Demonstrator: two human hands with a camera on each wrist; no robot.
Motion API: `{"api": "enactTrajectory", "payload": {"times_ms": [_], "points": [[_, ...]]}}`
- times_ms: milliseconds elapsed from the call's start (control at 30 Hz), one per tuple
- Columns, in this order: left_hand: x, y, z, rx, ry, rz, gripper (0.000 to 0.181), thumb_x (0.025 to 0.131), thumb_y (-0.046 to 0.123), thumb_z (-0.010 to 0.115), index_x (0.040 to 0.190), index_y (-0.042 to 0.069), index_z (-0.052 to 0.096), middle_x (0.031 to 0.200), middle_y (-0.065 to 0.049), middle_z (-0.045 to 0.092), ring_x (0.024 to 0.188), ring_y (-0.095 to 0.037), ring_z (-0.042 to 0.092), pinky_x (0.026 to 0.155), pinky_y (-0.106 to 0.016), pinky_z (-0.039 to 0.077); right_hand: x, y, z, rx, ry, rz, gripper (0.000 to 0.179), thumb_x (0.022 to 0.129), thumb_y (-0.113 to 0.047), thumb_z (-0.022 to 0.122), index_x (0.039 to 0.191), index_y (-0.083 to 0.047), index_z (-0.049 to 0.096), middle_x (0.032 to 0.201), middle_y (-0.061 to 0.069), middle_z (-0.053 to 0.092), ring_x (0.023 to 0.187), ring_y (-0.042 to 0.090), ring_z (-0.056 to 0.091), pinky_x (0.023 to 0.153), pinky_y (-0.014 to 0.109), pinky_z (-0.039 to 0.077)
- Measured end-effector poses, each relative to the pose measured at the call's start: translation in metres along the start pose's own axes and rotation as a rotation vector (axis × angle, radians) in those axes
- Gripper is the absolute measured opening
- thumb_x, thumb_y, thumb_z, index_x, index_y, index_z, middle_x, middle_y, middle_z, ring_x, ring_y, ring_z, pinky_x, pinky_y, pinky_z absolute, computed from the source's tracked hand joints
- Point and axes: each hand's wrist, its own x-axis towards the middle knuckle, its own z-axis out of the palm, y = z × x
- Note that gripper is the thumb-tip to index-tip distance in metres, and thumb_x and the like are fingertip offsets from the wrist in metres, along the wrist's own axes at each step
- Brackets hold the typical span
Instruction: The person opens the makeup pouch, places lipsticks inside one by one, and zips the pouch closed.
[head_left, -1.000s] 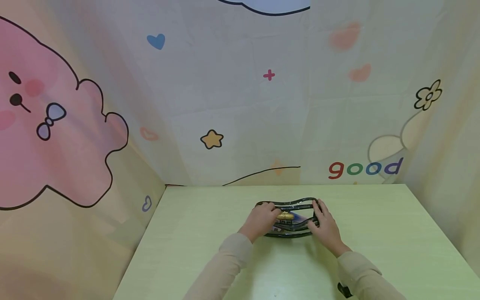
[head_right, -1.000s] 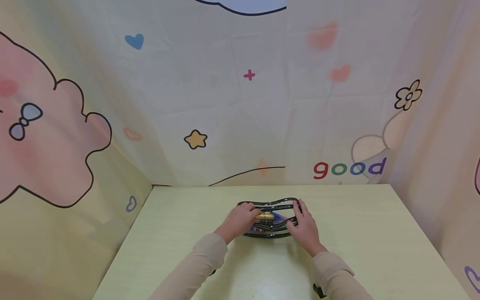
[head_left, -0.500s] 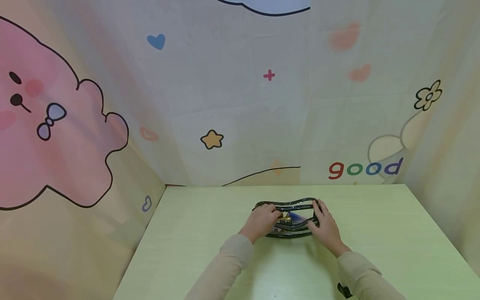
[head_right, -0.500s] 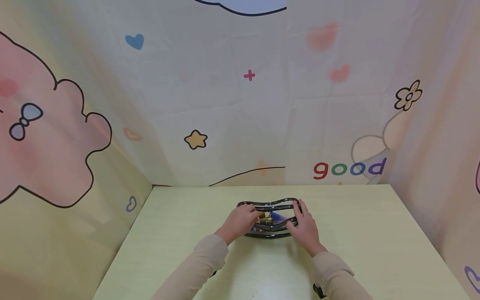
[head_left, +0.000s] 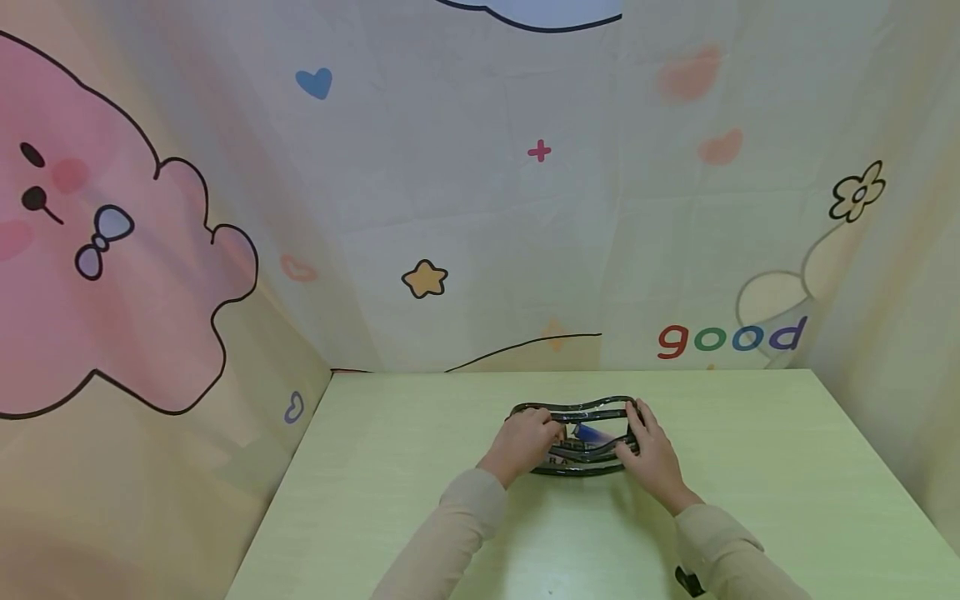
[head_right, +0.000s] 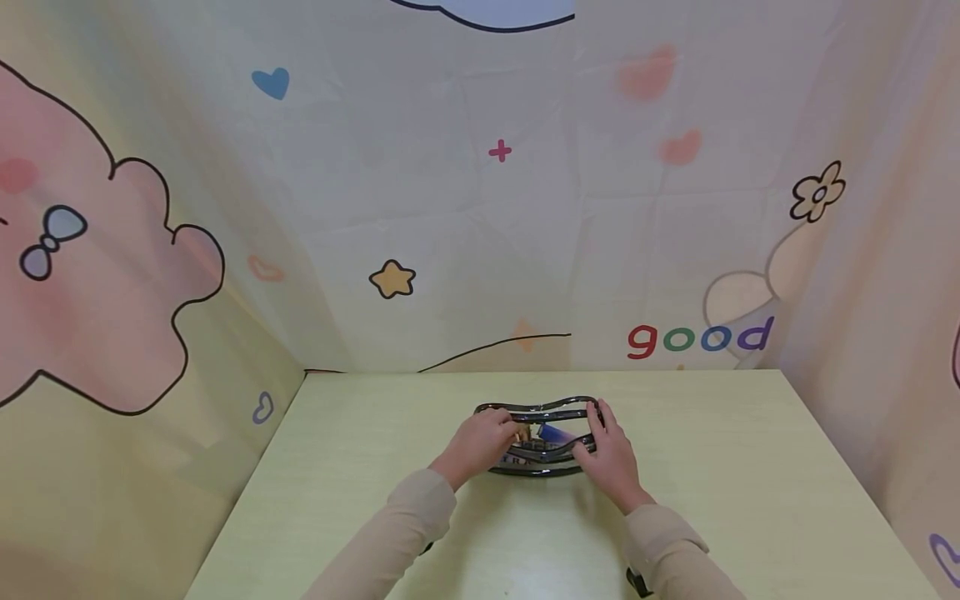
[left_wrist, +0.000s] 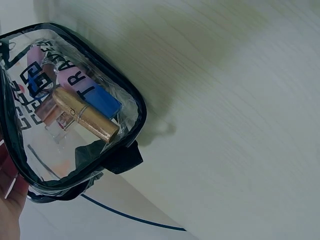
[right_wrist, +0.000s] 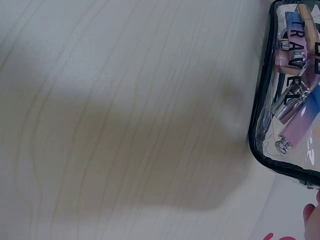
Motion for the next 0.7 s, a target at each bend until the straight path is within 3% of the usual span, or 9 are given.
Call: {"api": "enactTrajectory", "payload": {"times_ms": [267,500,600,700], "points": [[-0.004,-0.009,-0.001,-0.018,0.106,0.022,0.012,0.084,0.028,0.059,0.091,0.024,0.068,0.087,0.009,0.062,0.075,-0.003,0.058,0.066,-0.015,0.048,-0.001,-0.002,-0.001,0.010,-0.015,0.017,0.066,0.081,-0.019,0.047,0.140,-0.003,0.021,0.145,0.021,0.016,0.124,0.045,0.027,0.093,0.061,0.027],[-0.012,-0.020,0.004,-0.028,0.191,0.027,0.018,0.084,0.033,0.057,0.096,0.021,0.064,0.094,0.008,0.062,0.087,-0.006,0.059,0.076,-0.020,0.048,0.000,-0.002,-0.001,0.003,-0.017,0.021,0.066,0.081,-0.020,0.047,0.140,-0.004,0.021,0.144,0.021,0.017,0.123,0.045,0.028,0.092,0.061,0.027],[-0.014,-0.022,0.006,-0.023,0.158,0.006,0.030,0.086,0.040,0.053,0.107,0.020,0.060,0.106,0.005,0.061,0.099,-0.009,0.057,0.084,-0.024,0.046,0.001,-0.001,-0.001,0.004,-0.015,0.022,0.065,0.082,-0.020,0.046,0.140,-0.004,0.021,0.144,0.021,0.017,0.124,0.045,0.027,0.093,0.061,0.027],[-0.016,-0.023,0.007,-0.026,0.073,-0.033,0.045,0.086,0.047,0.047,0.122,0.019,0.052,0.123,0.003,0.054,0.114,-0.012,0.049,0.092,-0.029,0.043,0.000,0.000,0.000,0.004,-0.009,0.019,0.064,0.083,-0.020,0.046,0.140,-0.005,0.022,0.144,0.021,0.018,0.124,0.045,0.027,0.093,0.061,0.026]]}}
